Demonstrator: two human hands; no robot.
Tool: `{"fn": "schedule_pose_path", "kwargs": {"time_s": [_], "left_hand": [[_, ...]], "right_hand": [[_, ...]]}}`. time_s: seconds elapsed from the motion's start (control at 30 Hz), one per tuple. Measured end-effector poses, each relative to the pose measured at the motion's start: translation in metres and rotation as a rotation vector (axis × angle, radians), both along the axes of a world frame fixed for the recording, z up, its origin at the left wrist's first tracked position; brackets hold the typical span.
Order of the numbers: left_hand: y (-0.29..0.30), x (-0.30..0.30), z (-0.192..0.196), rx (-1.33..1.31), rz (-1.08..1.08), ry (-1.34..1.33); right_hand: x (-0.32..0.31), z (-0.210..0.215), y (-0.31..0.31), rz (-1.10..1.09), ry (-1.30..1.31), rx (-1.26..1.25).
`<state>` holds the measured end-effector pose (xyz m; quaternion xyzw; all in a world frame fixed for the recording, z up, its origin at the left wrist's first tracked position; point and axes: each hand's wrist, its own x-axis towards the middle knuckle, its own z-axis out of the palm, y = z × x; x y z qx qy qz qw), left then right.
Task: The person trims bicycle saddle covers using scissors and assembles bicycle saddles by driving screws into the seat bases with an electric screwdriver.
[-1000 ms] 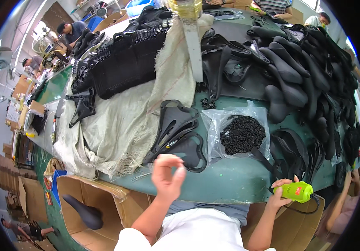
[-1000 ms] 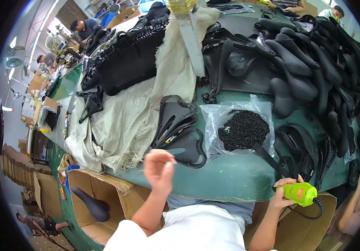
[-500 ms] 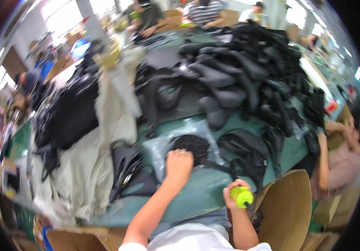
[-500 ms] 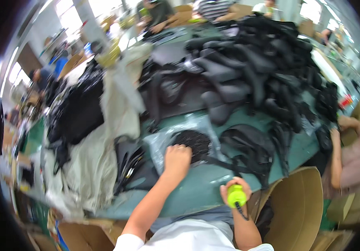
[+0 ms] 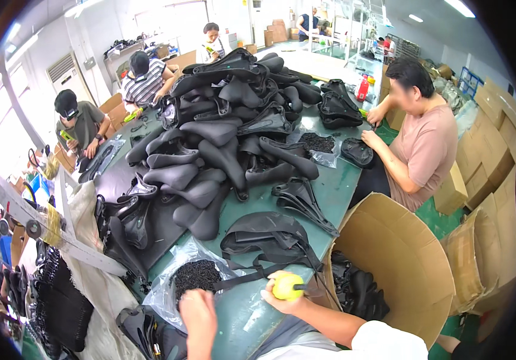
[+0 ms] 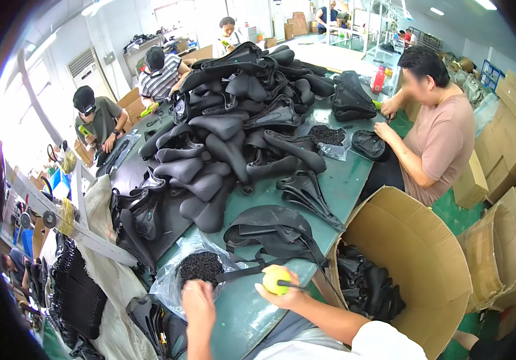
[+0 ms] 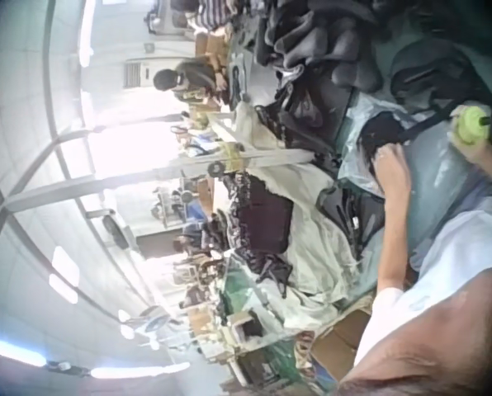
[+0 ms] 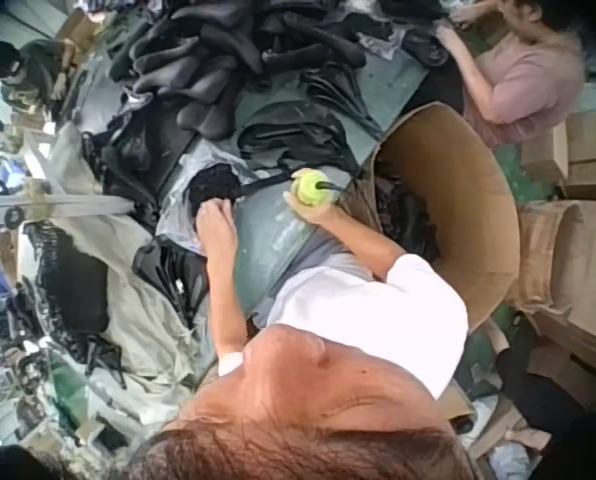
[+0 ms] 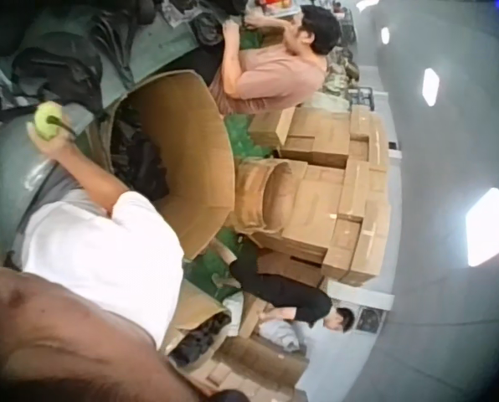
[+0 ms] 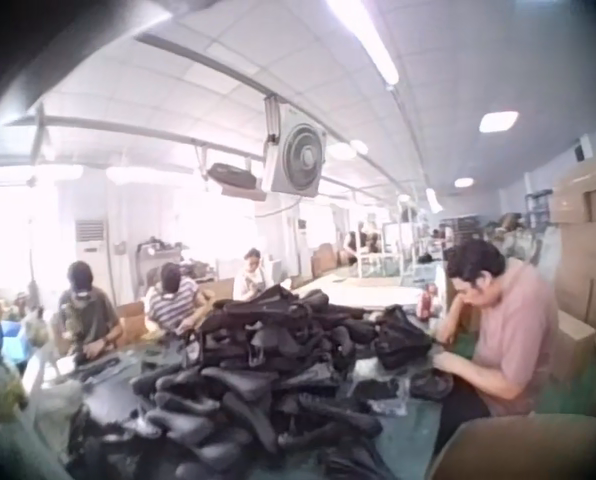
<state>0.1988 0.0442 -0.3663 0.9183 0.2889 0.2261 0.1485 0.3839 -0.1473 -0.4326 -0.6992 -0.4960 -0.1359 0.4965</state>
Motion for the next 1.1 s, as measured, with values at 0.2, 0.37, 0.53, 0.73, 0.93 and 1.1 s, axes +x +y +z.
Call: {"fn": "schedule_pose_path", "kwargs": {"time_s": [0.2, 0.37, 0.53, 0.73, 0.93, 1.1], "left_hand": [[-0.08, -0.016, -0.027, -0.129, -0.493, 0.028], [-0.085, -0.021, -0.022, 0.013, -0.426, -0.014], [-0.079, -0.023, -0.014, 0.086, -0.465, -0.009], [-0.085, -0.028, -0.033, -0.075, -0.495, -0.091], [-0.029, -0.027, 0.027, -0.191, -0.419, -0.039], [0.137, -0.034, 0.058, -0.015, 0.384, -0.175]], "right_hand": [[-0.041, 0.05, -0.004, 0.458, 0.956, 0.217], [-0.056, 0.038, -0.003, 0.57, 0.868, 0.126], [-0.055, 0.043, -0.002, 0.686, 1.137, 0.305], [-0.049, 0.056, 0.0, 0.759, 1.243, 0.501], [-0.037, 0.06, -0.01, 0.635, 1.192, 0.387], [-0.025, 0.075, -0.019, 0.401, 1.259, -0.043]]}}
